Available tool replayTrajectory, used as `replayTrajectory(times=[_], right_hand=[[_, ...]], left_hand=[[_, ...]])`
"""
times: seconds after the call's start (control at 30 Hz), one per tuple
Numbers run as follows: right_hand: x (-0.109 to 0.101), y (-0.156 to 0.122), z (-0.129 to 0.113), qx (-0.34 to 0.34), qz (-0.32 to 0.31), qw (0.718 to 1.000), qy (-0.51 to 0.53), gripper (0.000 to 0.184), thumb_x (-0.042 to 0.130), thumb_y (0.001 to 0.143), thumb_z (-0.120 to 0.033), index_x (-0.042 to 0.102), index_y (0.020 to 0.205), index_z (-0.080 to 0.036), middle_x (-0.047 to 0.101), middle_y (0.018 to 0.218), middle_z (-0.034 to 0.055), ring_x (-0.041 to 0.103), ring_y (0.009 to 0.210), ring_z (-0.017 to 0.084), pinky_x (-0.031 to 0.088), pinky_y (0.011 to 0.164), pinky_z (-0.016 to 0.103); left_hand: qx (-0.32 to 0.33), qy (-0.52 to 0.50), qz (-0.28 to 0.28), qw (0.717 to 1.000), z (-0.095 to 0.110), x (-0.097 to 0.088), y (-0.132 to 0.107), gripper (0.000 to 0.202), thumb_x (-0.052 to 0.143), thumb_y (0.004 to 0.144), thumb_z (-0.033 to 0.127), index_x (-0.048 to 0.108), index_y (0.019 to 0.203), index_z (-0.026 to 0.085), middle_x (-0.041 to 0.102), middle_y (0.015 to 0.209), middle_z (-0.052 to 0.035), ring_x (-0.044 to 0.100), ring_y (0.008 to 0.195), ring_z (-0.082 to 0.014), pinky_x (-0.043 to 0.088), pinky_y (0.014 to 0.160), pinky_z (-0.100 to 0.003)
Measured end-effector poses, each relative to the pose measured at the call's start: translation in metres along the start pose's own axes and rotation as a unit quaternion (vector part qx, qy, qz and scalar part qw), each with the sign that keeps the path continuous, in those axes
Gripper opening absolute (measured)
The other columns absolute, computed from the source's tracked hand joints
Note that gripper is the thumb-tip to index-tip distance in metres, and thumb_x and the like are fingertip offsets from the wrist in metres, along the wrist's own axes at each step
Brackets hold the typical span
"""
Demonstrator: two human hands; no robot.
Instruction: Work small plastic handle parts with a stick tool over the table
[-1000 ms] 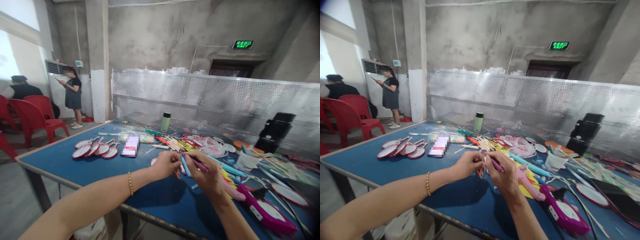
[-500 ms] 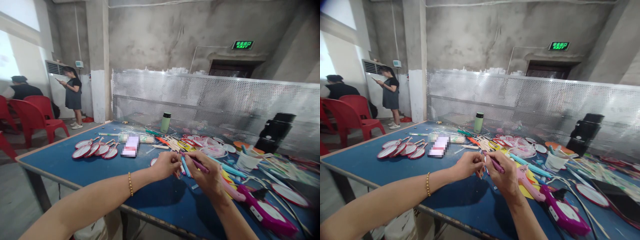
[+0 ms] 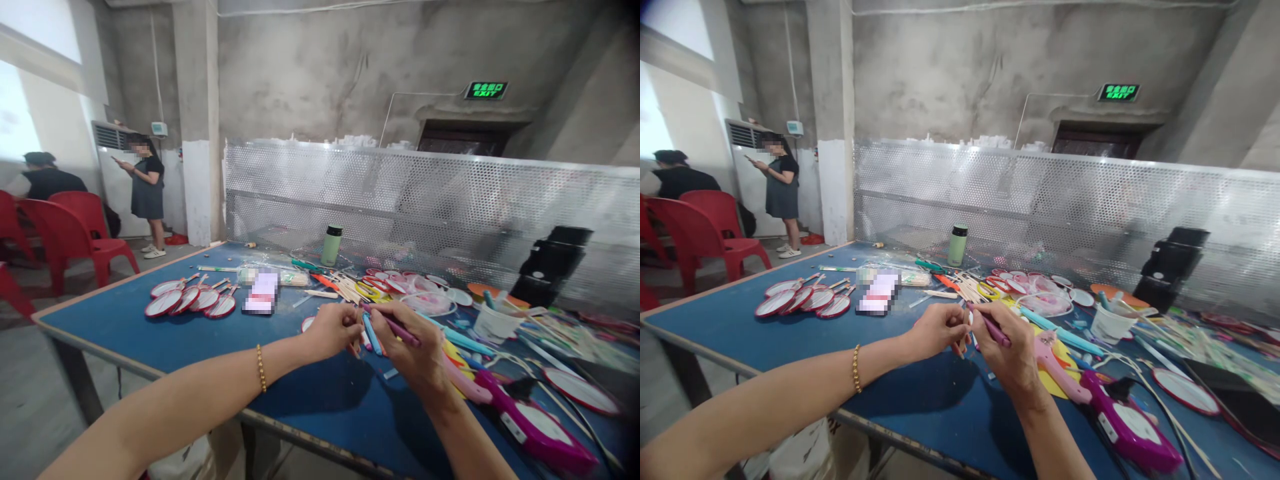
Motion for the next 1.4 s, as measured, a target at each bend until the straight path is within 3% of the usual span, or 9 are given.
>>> replayTrajectory(times=[0.2,1.4], right_hand=[[0.0009,-0.0003,0.002,0.002,-0.012,1.0,0.0,0.013,0.06,0.087,-0.025,0.071,0.087,-0.02,0.069,0.075,0.0017,0.063,0.062,0.013,0.05,0.061,0.025],[-0.0004,0.0008,-0.0007,-0.004,-0.012,1.0,-0.006,0.011,0.06,0.087,-0.023,0.069,0.085,-0.019,0.069,0.074,0.0006,0.062,0.063,0.012,0.047,0.061,0.023]], left_hand=[[0.0,-0.005,-0.005,1.0,-0.0015,0.0001,0.0001,0.009,0.055,0.075,0.021,0.051,0.067,0.017,0.06,0.058,0.0015,0.059,0.051,-0.0126,0.053,0.052,-0.026],[0.012,-0.009,0.006,1.0,0.0004,-0.0002,0.0012,0.006,0.051,0.071,0.017,0.049,0.066,0.017,0.06,0.056,0.0009,0.058,0.047,-0.0131,0.052,0.049,-0.027]])
Point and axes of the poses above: each hand's wrist, its own y-axis towards the middle knuckle, its own x-axis out of the palm, z = x × y, the point moved 5 cm from there along y, towards the middle knuckle
